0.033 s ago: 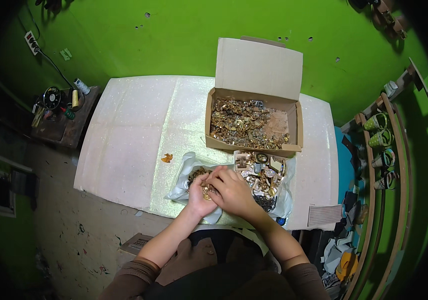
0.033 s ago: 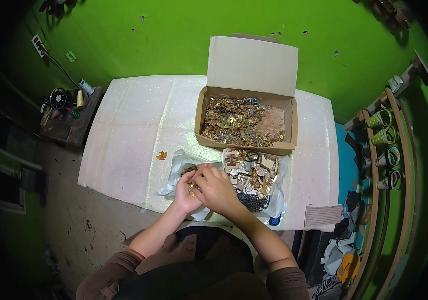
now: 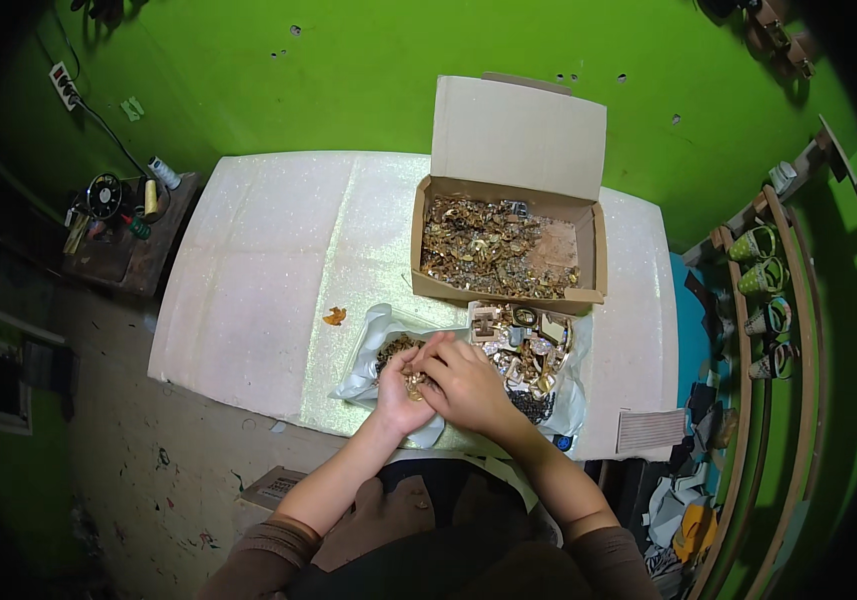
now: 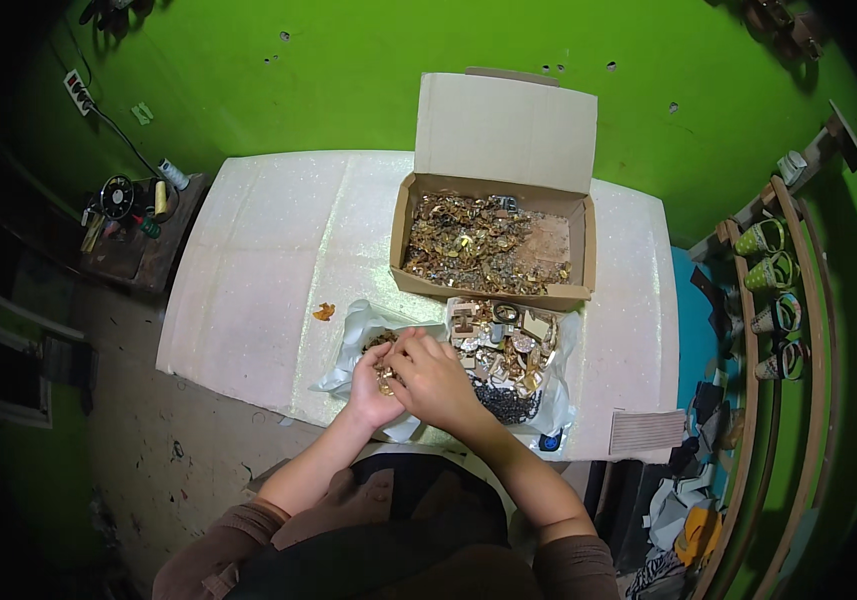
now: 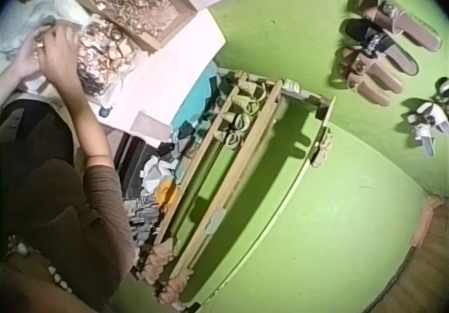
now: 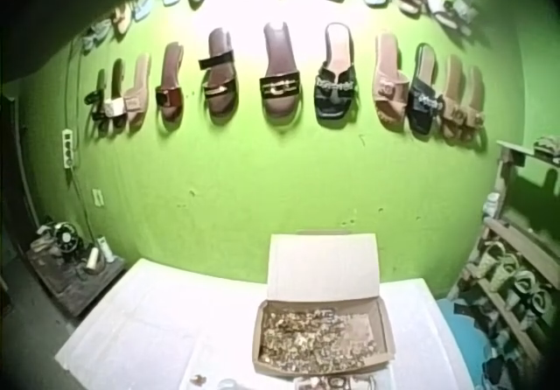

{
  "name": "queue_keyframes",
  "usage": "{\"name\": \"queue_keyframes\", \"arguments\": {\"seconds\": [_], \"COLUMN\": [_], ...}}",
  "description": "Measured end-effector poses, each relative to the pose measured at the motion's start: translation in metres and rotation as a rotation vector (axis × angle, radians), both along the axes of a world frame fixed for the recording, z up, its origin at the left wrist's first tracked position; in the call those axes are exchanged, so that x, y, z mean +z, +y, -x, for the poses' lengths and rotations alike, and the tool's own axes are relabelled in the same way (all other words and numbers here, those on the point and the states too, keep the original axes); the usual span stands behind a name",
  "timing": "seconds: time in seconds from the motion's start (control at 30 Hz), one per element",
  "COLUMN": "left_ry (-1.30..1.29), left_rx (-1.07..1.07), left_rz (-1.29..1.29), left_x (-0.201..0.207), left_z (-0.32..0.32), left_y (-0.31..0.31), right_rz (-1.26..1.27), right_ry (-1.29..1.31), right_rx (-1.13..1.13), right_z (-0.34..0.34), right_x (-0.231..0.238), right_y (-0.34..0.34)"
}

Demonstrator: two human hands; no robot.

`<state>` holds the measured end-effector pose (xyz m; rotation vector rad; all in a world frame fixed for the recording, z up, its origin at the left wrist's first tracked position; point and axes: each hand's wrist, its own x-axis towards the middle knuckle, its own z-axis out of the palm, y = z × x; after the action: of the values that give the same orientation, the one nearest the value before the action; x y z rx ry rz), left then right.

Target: Sorting through small metal and plastic shoe components in a box.

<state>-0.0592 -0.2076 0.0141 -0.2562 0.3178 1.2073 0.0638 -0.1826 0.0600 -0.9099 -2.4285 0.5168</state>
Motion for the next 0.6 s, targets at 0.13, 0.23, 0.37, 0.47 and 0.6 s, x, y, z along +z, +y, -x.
{"name": "queue_keyframes", "arguments": {"seconds": [0.13,0.23,0.37,0.47,0.6], "left_ry": [0.060,-0.041,-0.051,-0.082,0.084], "left_rx": [0.035,0.049,0.093,0.127,0.156], "left_rz": [0.061,0.006,0.092,0.118,0.047], "left_x": [-0.002,-0.011,0.006,0.012,0.012], "left_z": [0.001,0.009,0.005,0.006,0.004], "left_y": [-0.002,-0.004,-0.003,-0.006,-0.014], "right_rz": [0.153,0.307,0.463,0.751,0.170], "right_ry": [0.053,0.144,0.438,0.475,0.258], "right_rx": [0.097,0.124,-0.054,-0.333,-0.116], "right_z": [-0.014,-0.022,-0.026,-0.021,0.001], "right_x": [0.005,0.004,0.001,-0.001,0.007], "right_y": [0.006,0.009,0.000,-0.014,-0.025]}}
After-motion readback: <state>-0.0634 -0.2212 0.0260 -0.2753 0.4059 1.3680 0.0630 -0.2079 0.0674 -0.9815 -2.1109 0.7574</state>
